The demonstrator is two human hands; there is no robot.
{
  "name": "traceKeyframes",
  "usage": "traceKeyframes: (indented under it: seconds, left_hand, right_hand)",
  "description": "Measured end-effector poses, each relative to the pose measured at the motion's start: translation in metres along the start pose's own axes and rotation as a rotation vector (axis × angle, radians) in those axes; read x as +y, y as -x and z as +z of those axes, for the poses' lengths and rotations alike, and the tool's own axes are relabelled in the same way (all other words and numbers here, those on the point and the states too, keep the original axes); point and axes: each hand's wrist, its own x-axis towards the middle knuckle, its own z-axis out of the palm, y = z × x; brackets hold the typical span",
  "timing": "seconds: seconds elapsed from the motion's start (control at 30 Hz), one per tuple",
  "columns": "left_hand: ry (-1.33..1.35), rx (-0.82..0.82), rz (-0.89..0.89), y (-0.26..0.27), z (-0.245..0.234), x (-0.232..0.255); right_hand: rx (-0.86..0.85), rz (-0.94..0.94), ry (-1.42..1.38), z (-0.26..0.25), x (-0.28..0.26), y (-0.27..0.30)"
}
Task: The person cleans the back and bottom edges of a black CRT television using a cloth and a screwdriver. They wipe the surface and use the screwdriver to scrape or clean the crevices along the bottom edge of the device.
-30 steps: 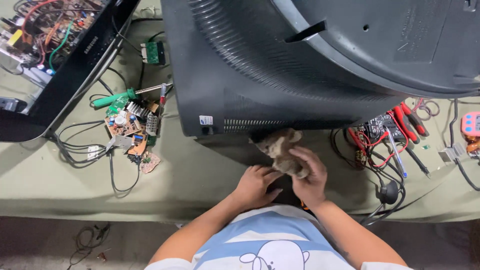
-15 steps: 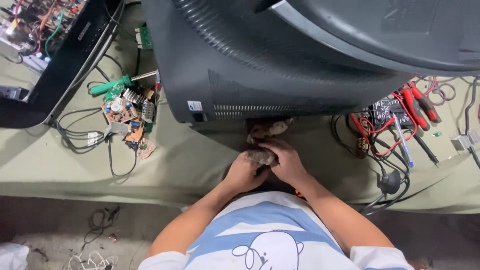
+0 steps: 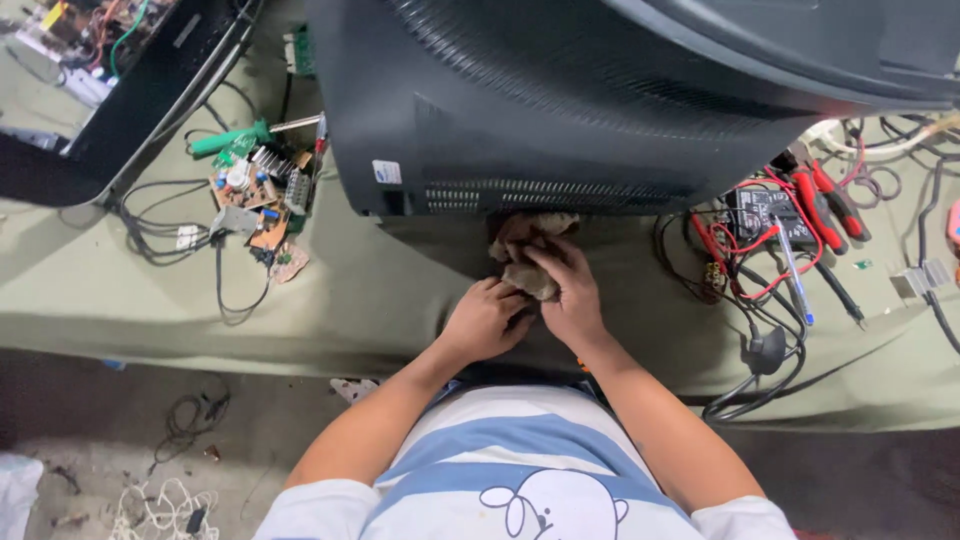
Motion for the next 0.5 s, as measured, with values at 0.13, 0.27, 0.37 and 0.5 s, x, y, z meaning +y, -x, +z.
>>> traceKeyframes:
  seconds: [0.13, 0.27, 0.37, 0.5]
  left_hand:
    - [0.014, 0.007, -0.03, 0.006, 0.009, -0.004]
    - [0.068, 0.028, -0.024, 0.013, 0.018, -0.01]
    - [0.032, 0.026, -0.042, 0.005, -0.002, -0.001]
    - [0.083, 0.037, -0.057, -0.002, -0.019, -0.001]
  right_hand:
    - [0.09, -0.03, -0.036, 0.001, 0.025, 0.011]
    - [0.146, -0.032, -0.216, 0.002, 0.023, 0.011]
    - [0.015, 0.003, -0.226, 0.001, 0.006, -0.004]
    - [-0.125, 0.082, -0.402, 0.014, 0.027, 0.0]
